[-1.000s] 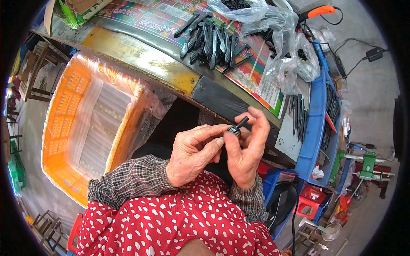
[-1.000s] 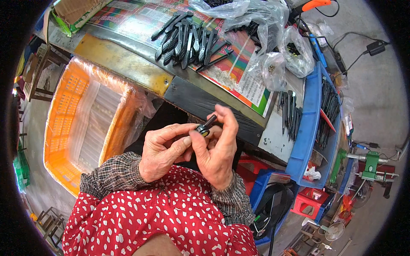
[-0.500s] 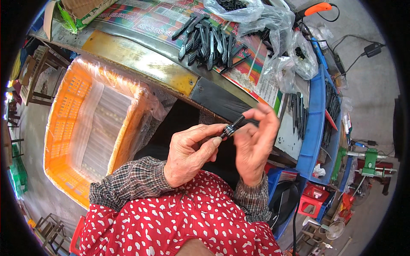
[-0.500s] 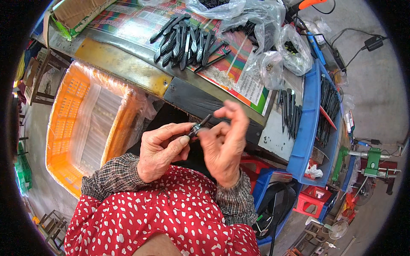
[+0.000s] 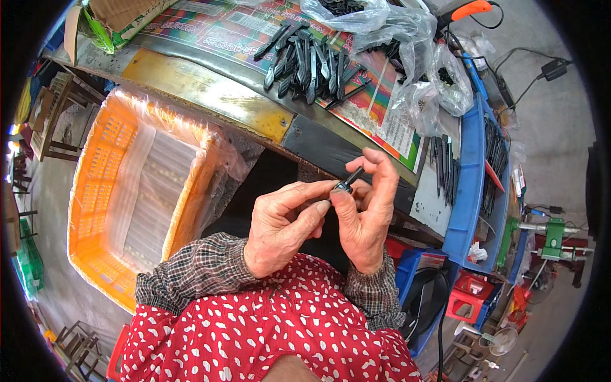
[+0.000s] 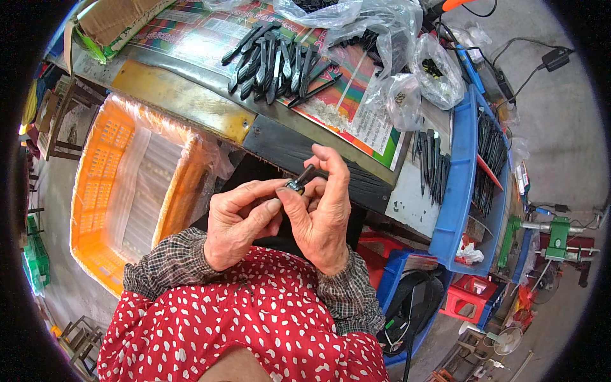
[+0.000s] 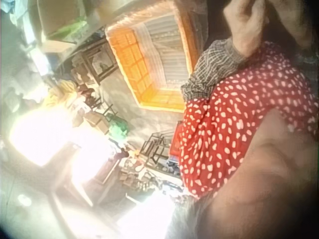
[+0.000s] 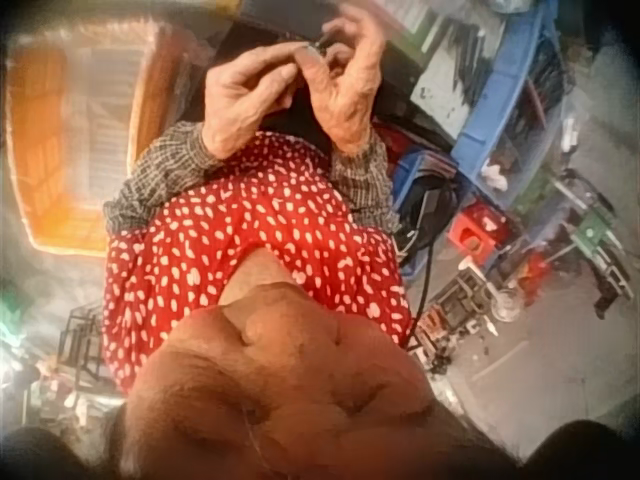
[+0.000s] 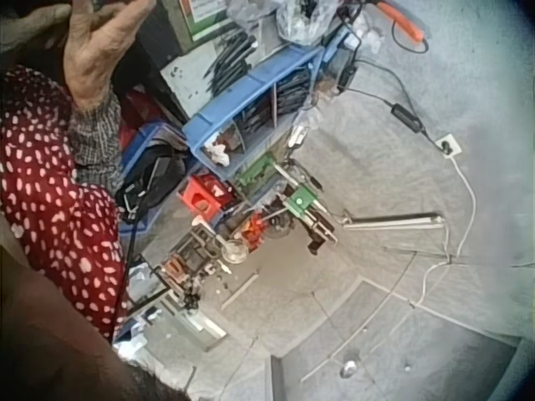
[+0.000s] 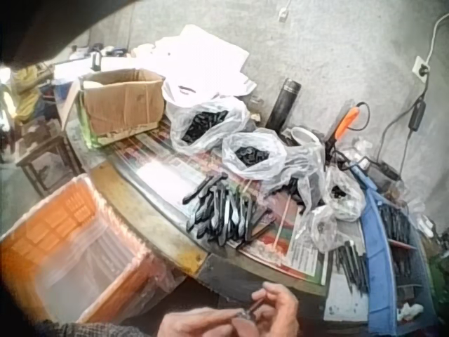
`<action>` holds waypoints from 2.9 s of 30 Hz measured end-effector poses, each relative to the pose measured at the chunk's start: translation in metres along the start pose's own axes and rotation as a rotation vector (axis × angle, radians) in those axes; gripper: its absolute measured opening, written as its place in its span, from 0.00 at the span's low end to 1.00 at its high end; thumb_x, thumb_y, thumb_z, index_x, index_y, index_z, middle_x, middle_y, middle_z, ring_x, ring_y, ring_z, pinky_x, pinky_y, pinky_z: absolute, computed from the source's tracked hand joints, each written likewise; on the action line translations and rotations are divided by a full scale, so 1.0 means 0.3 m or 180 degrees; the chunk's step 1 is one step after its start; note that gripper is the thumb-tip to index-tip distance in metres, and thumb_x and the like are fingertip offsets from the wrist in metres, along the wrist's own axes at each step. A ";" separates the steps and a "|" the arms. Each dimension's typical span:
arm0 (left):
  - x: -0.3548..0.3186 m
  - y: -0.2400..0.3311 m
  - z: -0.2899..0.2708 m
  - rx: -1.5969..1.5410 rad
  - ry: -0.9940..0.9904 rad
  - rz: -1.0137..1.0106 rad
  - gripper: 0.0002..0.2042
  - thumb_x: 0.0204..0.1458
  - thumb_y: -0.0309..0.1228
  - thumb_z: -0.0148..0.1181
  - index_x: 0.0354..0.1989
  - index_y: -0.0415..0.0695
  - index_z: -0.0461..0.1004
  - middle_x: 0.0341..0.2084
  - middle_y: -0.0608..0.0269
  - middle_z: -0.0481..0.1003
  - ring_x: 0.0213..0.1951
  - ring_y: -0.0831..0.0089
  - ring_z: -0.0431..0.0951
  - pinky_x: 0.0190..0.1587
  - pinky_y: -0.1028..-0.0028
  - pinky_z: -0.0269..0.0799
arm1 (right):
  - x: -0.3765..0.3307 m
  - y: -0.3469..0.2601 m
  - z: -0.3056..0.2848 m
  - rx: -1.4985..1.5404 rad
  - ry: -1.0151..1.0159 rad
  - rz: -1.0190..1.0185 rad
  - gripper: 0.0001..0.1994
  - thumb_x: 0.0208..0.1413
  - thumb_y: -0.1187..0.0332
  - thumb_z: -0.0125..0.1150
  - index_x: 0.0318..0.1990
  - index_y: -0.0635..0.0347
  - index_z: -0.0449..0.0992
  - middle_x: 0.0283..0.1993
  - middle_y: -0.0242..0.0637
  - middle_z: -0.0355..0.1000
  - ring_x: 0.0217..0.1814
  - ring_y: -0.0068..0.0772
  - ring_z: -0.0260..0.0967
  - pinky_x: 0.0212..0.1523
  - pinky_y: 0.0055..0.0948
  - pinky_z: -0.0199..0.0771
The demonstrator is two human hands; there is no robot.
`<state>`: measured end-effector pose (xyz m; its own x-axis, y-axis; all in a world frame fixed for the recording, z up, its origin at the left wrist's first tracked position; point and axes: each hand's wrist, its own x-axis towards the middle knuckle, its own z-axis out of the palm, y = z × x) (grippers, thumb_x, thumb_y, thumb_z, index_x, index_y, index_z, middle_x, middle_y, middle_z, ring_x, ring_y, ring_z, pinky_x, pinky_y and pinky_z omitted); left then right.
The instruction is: The person assembles small black plastic components by hand at a workstation.
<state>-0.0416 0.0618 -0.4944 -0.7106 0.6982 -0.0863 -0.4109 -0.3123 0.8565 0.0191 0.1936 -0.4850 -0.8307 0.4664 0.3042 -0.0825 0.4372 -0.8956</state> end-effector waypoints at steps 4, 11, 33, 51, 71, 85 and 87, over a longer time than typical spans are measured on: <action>-0.006 0.000 -0.009 0.0018 0.0063 0.0008 0.12 0.55 0.18 0.53 0.48 0.35 0.73 0.32 0.63 0.72 0.24 0.85 0.71 0.24 0.86 0.66 | -0.004 -0.002 0.004 0.0228 0.0351 0.0022 0.27 0.52 0.66 0.66 0.55 0.66 0.59 0.43 0.38 0.62 0.25 0.13 0.61 0.22 0.13 0.61; -0.006 -0.004 -0.013 0.0022 0.0087 -0.0058 0.12 0.55 0.19 0.52 0.48 0.34 0.73 0.32 0.64 0.72 0.24 0.85 0.71 0.25 0.86 0.67 | -0.041 0.017 0.016 -0.0795 0.0384 -0.0461 0.15 0.47 0.68 0.69 0.37 0.64 0.69 0.29 0.34 0.64 0.21 0.20 0.62 0.19 0.22 0.62; -0.004 -0.022 -0.016 0.0080 0.0113 -0.0037 0.13 0.57 0.24 0.53 0.51 0.36 0.71 0.27 0.67 0.74 0.24 0.85 0.71 0.23 0.88 0.64 | -0.011 0.022 0.001 -0.1822 0.0133 -0.1114 0.13 0.52 0.64 0.63 0.36 0.64 0.69 0.26 0.40 0.64 0.22 0.40 0.67 0.20 0.34 0.67; -0.006 -0.027 -0.018 -0.0131 0.0204 -0.0013 0.13 0.56 0.20 0.53 0.49 0.35 0.72 0.28 0.66 0.73 0.23 0.85 0.70 0.24 0.86 0.66 | -0.014 0.048 0.025 -0.1767 0.0217 -0.1134 0.13 0.51 0.64 0.64 0.32 0.64 0.68 0.23 0.39 0.64 0.19 0.39 0.66 0.19 0.33 0.65; -0.017 -0.036 -0.034 0.0048 0.0033 -0.0070 0.14 0.57 0.23 0.53 0.51 0.36 0.71 0.25 0.66 0.73 0.23 0.85 0.70 0.21 0.88 0.62 | -0.017 0.057 0.017 -0.1719 0.0177 -0.1328 0.10 0.50 0.68 0.64 0.31 0.65 0.69 0.21 0.39 0.64 0.18 0.38 0.66 0.17 0.33 0.64; -0.009 -0.037 -0.040 0.0074 0.0089 -0.0094 0.13 0.58 0.24 0.53 0.51 0.36 0.71 0.26 0.66 0.74 0.24 0.85 0.71 0.22 0.88 0.63 | -0.013 0.036 0.014 -0.1677 0.0016 -0.1117 0.14 0.50 0.64 0.65 0.34 0.65 0.68 0.24 0.40 0.65 0.21 0.41 0.67 0.19 0.34 0.66; -0.011 -0.035 -0.043 0.0010 0.0059 -0.0093 0.13 0.58 0.24 0.53 0.51 0.36 0.71 0.27 0.66 0.74 0.24 0.85 0.71 0.22 0.88 0.63 | -0.017 0.033 0.009 -0.1732 0.0004 -0.1156 0.14 0.50 0.64 0.65 0.34 0.65 0.69 0.24 0.40 0.65 0.21 0.41 0.67 0.19 0.34 0.66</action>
<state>-0.0424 0.0545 -0.5098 -0.7088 0.6950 -0.1209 -0.4300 -0.2898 0.8551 0.0210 0.1934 -0.4962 -0.8018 0.2165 0.5570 -0.0669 0.8937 -0.4436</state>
